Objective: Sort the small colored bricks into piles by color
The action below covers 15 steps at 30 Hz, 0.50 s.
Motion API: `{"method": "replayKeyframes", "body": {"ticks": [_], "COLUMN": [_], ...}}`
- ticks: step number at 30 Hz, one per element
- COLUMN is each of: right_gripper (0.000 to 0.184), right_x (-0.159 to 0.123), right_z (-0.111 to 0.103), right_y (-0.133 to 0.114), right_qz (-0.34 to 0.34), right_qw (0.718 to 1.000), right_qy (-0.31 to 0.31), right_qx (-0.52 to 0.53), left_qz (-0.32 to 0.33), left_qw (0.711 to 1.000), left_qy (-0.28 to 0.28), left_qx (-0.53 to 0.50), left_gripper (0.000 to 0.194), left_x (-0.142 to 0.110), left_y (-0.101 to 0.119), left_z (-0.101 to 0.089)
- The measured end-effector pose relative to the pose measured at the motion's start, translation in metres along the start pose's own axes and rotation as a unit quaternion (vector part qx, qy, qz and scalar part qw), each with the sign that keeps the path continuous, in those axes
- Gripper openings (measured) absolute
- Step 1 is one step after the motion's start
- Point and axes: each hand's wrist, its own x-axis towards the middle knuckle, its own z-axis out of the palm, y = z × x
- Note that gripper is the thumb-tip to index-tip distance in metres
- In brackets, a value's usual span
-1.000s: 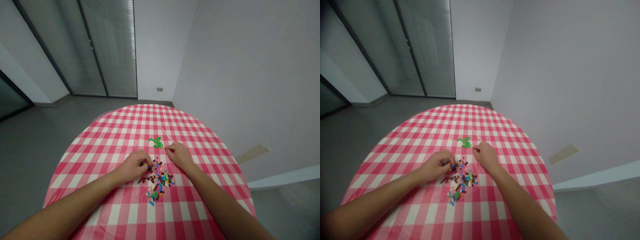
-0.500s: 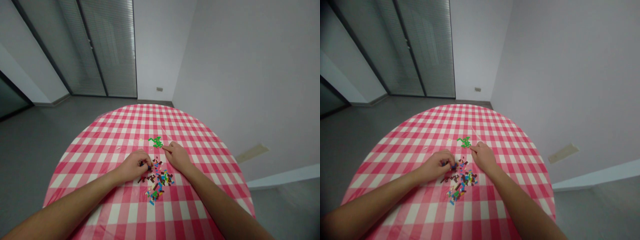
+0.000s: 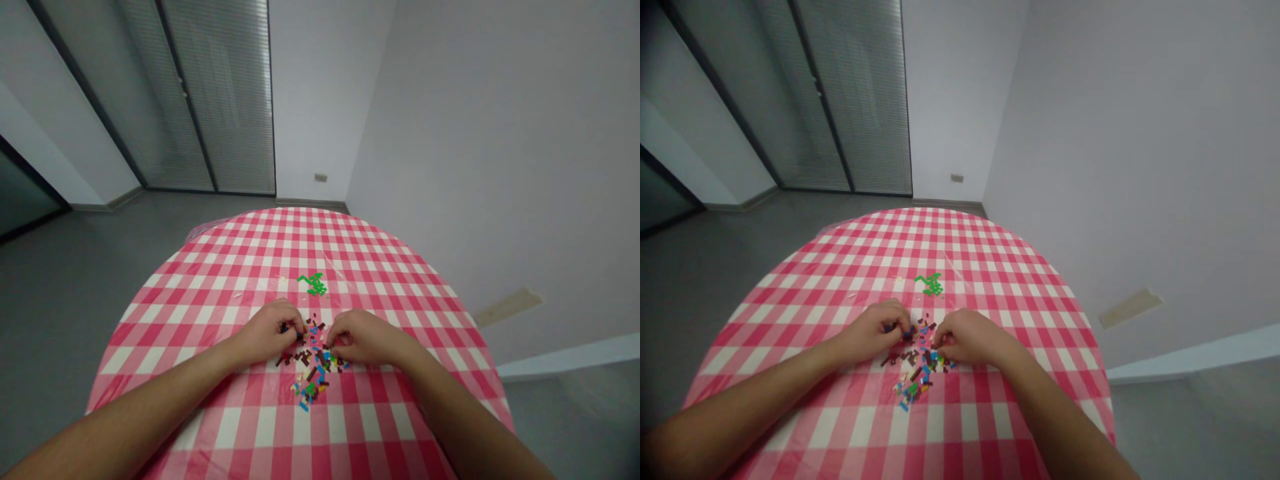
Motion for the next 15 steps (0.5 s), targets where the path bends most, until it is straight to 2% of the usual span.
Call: {"method": "replayKeyframes", "body": {"ticks": [10,15], "right_gripper": [0.03,0.027], "right_x": [0.0,0.002], "right_z": [0.002,0.003], "right_y": [-0.008,-0.011], "right_qz": [0.034,0.023], "right_qw": [0.998,0.999], "right_qy": [0.005,-0.004], "right_qx": [-0.058,-0.047], "left_qz": [-0.003,-0.009], "left_qw": [1.0,1.0], "left_qy": [-0.01,-0.007], "left_qx": [-0.006,-0.002], "left_gripper": [0.024,0.025], "left_x": [0.0,-0.001], "left_y": [-0.002,-0.002], "left_z": [0.0,-0.001]}}
